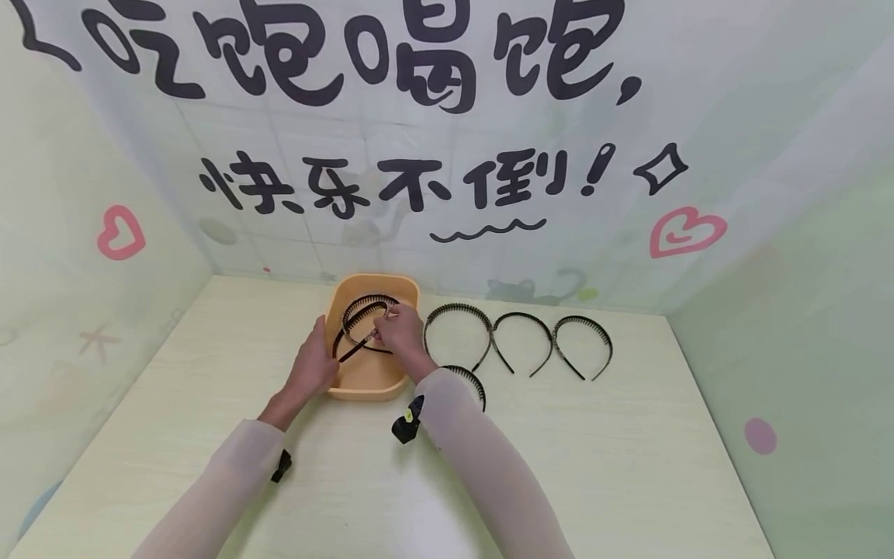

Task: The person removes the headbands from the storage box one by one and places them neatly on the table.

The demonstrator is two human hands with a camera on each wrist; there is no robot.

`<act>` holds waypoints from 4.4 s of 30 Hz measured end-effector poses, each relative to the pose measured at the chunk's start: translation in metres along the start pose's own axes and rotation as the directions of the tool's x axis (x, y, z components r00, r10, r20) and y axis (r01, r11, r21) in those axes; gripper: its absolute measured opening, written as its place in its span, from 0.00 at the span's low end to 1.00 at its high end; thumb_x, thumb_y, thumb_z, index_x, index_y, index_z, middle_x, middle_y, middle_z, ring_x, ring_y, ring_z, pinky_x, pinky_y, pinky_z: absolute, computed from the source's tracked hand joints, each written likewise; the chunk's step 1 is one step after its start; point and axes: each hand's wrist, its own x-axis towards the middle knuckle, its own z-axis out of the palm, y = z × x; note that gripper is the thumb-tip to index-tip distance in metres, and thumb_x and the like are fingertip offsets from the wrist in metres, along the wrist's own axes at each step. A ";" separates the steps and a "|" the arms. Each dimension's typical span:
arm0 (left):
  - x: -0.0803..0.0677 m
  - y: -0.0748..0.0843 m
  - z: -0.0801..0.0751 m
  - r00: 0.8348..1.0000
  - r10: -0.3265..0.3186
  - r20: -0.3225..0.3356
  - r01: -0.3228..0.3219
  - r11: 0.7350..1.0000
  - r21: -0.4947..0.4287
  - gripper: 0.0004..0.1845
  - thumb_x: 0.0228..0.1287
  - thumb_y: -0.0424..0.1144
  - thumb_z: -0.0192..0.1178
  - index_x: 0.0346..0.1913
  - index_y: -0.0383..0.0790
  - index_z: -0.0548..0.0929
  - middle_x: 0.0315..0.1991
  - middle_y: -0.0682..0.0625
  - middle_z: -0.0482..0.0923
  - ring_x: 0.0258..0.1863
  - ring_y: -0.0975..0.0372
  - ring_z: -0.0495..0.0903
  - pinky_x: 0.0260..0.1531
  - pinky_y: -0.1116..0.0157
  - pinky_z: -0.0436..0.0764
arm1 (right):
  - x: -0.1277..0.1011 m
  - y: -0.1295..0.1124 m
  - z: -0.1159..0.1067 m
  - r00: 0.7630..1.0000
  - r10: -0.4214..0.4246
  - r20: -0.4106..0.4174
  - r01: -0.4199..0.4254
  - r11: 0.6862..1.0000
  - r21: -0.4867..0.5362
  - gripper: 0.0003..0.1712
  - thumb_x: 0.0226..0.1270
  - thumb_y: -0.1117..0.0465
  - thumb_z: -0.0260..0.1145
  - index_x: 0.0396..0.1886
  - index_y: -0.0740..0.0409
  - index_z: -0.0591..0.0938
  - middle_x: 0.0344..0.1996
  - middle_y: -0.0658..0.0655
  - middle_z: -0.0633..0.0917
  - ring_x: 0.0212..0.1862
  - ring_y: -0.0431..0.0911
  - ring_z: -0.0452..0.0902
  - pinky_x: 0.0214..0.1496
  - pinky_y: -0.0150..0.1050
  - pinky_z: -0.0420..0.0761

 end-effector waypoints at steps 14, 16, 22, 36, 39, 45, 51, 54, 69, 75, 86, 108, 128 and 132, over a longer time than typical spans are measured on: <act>0.000 0.000 0.001 1.000 -0.001 0.003 0.001 1.000 -0.005 0.47 0.55 0.18 0.49 0.77 0.26 0.37 0.71 0.24 0.55 0.69 0.36 0.61 0.65 0.43 0.68 | 0.000 -0.004 -0.006 0.995 0.094 0.038 -0.096 0.993 0.066 0.21 0.65 0.71 0.64 0.58 0.69 0.77 0.42 0.69 0.86 0.34 0.53 0.88 0.39 0.40 0.87; 0.000 -0.001 0.002 1.000 -0.004 0.002 0.004 1.000 -0.005 0.47 0.56 0.18 0.49 0.77 0.27 0.37 0.71 0.24 0.55 0.69 0.37 0.62 0.64 0.43 0.70 | 0.001 -0.002 -0.008 0.994 0.097 0.057 -0.101 0.993 0.064 0.25 0.65 0.72 0.64 0.62 0.69 0.74 0.43 0.71 0.86 0.34 0.53 0.88 0.36 0.38 0.87; 0.000 0.000 0.002 1.000 -0.020 0.006 0.020 1.000 -0.007 0.46 0.58 0.19 0.48 0.77 0.27 0.37 0.72 0.25 0.55 0.68 0.37 0.64 0.62 0.44 0.71 | -0.001 0.000 -0.019 0.991 0.090 0.096 -0.094 0.995 0.042 0.29 0.66 0.71 0.62 0.68 0.65 0.72 0.49 0.73 0.84 0.32 0.48 0.87 0.38 0.38 0.87; 0.000 0.000 0.000 1.000 -0.025 0.005 0.025 1.000 -0.006 0.47 0.55 0.19 0.47 0.77 0.27 0.38 0.71 0.25 0.56 0.66 0.37 0.65 0.64 0.43 0.68 | -0.003 -0.003 -0.048 0.999 0.021 0.036 -0.022 0.999 0.028 0.27 0.68 0.71 0.61 0.67 0.66 0.72 0.52 0.73 0.81 0.36 0.54 0.88 0.47 0.48 0.85; 0.000 0.001 0.000 1.000 -0.025 0.008 0.025 1.000 -0.011 0.47 0.55 0.19 0.47 0.77 0.27 0.38 0.71 0.25 0.56 0.66 0.37 0.66 0.64 0.43 0.68 | -0.002 -0.001 -0.050 1.000 0.015 0.020 -0.015 0.999 0.036 0.27 0.68 0.71 0.62 0.67 0.66 0.72 0.52 0.72 0.82 0.37 0.55 0.88 0.46 0.48 0.86; 0.000 0.001 0.001 1.000 -0.019 0.007 0.019 1.000 -0.008 0.47 0.55 0.19 0.47 0.77 0.27 0.38 0.71 0.25 0.56 0.66 0.36 0.65 0.64 0.43 0.69 | -0.002 0.000 -0.048 0.999 -0.029 -0.044 0.030 0.999 0.013 0.26 0.68 0.70 0.63 0.65 0.62 0.74 0.46 0.66 0.82 0.37 0.55 0.88 0.46 0.49 0.86; 0.000 0.001 0.001 1.000 -0.020 0.011 0.020 1.000 -0.005 0.47 0.55 0.19 0.47 0.77 0.27 0.38 0.71 0.24 0.55 0.68 0.36 0.64 0.65 0.43 0.68 | 0.002 0.001 -0.049 0.996 -0.065 -0.066 0.067 0.997 0.027 0.25 0.68 0.70 0.63 0.65 0.62 0.74 0.44 0.66 0.83 0.37 0.55 0.87 0.49 0.51 0.85; 0.000 0.002 0.000 1.000 -0.026 0.013 0.026 1.000 -0.010 0.47 0.55 0.19 0.47 0.77 0.27 0.38 0.72 0.24 0.55 0.67 0.36 0.64 0.65 0.43 0.68 | 0.004 0.000 -0.051 0.995 -0.070 -0.066 0.073 0.996 0.043 0.25 0.69 0.70 0.62 0.65 0.62 0.74 0.44 0.66 0.83 0.35 0.52 0.87 0.49 0.52 0.84; 0.002 0.001 0.000 1.000 -0.030 0.005 0.030 1.000 -0.001 0.47 0.55 0.19 0.48 0.77 0.27 0.38 0.71 0.25 0.56 0.66 0.37 0.66 0.64 0.44 0.69 | 0.010 -0.003 -0.068 1.000 0.017 -0.007 -0.015 0.979 0.203 0.24 0.66 0.70 0.65 0.62 0.63 0.75 0.46 0.72 0.86 0.37 0.54 0.88 0.39 0.40 0.87; 0.003 0.000 0.001 0.999 -0.038 0.012 0.038 0.999 -0.001 0.47 0.55 0.19 0.48 0.77 0.28 0.38 0.71 0.25 0.56 0.66 0.36 0.66 0.64 0.44 0.69 | 0.009 -0.001 -0.084 0.998 0.049 0.027 -0.054 0.976 0.211 0.23 0.70 0.68 0.61 0.63 0.61 0.76 0.49 0.68 0.86 0.40 0.52 0.88 0.39 0.40 0.87; 0.003 0.000 0.002 0.999 -0.031 0.011 0.031 0.999 -0.021 0.47 0.56 0.18 0.47 0.77 0.28 0.37 0.73 0.26 0.53 0.65 0.38 0.67 0.60 0.45 0.73 | 0.002 0.016 -0.124 0.996 0.067 0.066 -0.077 0.984 0.161 0.21 0.74 0.63 0.56 0.65 0.57 0.75 0.51 0.63 0.86 0.38 0.42 0.88 0.36 0.35 0.85; 0.002 0.000 0.002 0.999 -0.033 0.018 0.033 0.999 -0.026 0.47 0.55 0.18 0.46 0.78 0.28 0.36 0.74 0.26 0.50 0.70 0.37 0.61 0.66 0.44 0.67 | -0.035 0.069 -0.197 0.986 0.141 0.086 -0.152 0.978 0.140 0.26 0.74 0.63 0.56 0.70 0.61 0.69 0.52 0.61 0.86 0.38 0.41 0.88 0.35 0.32 0.84; 0.001 0.000 0.003 0.999 -0.039 0.018 0.039 0.999 -0.033 0.48 0.55 0.18 0.47 0.78 0.28 0.37 0.73 0.25 0.51 0.70 0.37 0.61 0.66 0.44 0.67 | -0.066 0.104 -0.259 0.977 0.169 0.127 -0.168 0.986 -0.020 0.28 0.73 0.66 0.53 0.70 0.69 0.64 0.50 0.61 0.87 0.42 0.42 0.87 0.40 0.39 0.86; 0.001 0.000 0.003 0.999 -0.037 0.023 0.038 0.999 -0.039 0.48 0.55 0.17 0.46 0.78 0.29 0.36 0.74 0.26 0.50 0.71 0.37 0.59 0.67 0.44 0.66 | -0.070 0.109 -0.267 0.973 0.178 0.147 -0.175 0.984 -0.036 0.25 0.72 0.66 0.53 0.66 0.71 0.66 0.46 0.59 0.88 0.42 0.44 0.87 0.40 0.40 0.86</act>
